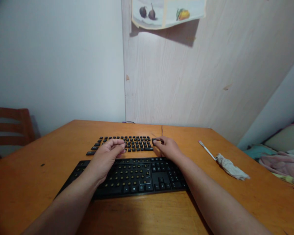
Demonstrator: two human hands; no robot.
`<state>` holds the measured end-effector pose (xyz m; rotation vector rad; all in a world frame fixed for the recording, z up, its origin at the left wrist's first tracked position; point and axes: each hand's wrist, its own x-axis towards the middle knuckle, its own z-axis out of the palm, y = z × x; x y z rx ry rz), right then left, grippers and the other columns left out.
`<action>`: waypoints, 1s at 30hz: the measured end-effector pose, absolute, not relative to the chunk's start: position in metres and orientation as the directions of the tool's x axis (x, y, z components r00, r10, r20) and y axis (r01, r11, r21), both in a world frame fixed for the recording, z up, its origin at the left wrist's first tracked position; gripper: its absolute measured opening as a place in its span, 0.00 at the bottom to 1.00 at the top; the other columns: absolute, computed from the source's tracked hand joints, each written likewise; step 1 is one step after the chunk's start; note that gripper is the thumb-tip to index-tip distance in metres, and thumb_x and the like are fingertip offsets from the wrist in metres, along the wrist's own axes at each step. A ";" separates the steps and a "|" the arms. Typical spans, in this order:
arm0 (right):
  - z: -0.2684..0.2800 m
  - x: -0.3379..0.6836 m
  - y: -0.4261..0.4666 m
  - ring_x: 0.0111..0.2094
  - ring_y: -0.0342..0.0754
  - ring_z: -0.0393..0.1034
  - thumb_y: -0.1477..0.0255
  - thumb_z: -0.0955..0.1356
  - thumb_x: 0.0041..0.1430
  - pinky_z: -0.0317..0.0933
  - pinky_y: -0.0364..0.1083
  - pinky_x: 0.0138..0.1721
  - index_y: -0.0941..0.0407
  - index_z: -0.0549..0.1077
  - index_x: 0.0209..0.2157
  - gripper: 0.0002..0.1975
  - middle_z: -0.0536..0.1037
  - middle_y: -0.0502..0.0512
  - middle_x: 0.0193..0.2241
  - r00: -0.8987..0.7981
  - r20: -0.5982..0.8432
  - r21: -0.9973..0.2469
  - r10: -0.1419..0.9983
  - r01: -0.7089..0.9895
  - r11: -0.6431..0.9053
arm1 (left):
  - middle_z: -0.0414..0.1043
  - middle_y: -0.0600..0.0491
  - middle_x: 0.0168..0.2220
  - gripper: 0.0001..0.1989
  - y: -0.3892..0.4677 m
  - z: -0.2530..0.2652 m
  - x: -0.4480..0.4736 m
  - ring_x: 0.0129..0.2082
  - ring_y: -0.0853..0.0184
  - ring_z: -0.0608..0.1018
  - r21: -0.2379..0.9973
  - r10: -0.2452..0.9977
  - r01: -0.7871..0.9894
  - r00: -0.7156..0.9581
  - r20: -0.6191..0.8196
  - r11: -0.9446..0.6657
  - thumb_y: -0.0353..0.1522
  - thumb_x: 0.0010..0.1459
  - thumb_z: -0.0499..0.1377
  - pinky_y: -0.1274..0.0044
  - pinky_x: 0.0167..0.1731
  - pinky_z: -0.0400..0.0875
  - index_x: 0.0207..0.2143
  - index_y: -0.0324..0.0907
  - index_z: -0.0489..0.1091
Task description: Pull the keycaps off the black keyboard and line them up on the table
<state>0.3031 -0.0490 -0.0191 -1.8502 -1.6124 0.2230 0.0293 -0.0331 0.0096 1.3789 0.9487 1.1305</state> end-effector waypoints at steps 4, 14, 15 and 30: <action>-0.004 0.303 -0.060 0.31 0.49 0.68 0.57 0.61 0.59 0.58 0.44 0.30 0.58 0.76 0.33 0.20 0.76 0.55 0.27 0.346 0.370 -0.693 0.862 0.721 0.008 | 0.74 0.47 0.41 0.22 -0.031 0.010 0.030 0.37 0.64 0.76 0.989 0.978 -0.043 0.146 0.146 -0.142 0.39 0.47 0.65 0.72 0.41 0.68 0.44 0.39 0.71; 0.021 0.280 -0.097 0.17 0.41 0.61 0.61 0.64 0.55 0.54 0.41 0.18 0.60 0.74 0.28 0.16 0.70 0.50 0.19 0.587 0.178 -0.983 0.790 0.066 0.173 | 0.75 0.47 0.37 0.21 -0.023 0.006 0.025 0.35 0.63 0.77 0.978 0.970 0.016 0.135 0.202 -0.206 0.41 0.50 0.63 0.71 0.39 0.68 0.44 0.38 0.71; 0.023 0.277 -0.101 0.15 0.40 0.58 0.61 0.64 0.56 0.51 0.41 0.16 0.60 0.74 0.26 0.17 0.67 0.48 0.16 0.604 0.179 -0.981 0.776 0.054 0.185 | 0.75 0.47 0.37 0.21 -0.022 0.005 0.024 0.35 0.64 0.76 0.977 0.969 0.013 0.134 0.209 -0.213 0.41 0.50 0.64 0.72 0.38 0.68 0.43 0.37 0.72; -0.007 0.237 -0.124 0.18 0.40 0.60 0.55 0.63 0.62 0.54 0.40 0.20 0.58 0.73 0.37 0.20 0.71 0.48 0.20 0.489 0.364 -0.931 0.793 0.187 0.312 | 0.75 0.52 0.30 0.11 -0.012 0.010 0.018 0.28 0.71 0.74 0.927 0.958 -0.241 -0.101 0.270 -0.287 0.35 0.48 0.62 0.80 0.29 0.65 0.34 0.39 0.71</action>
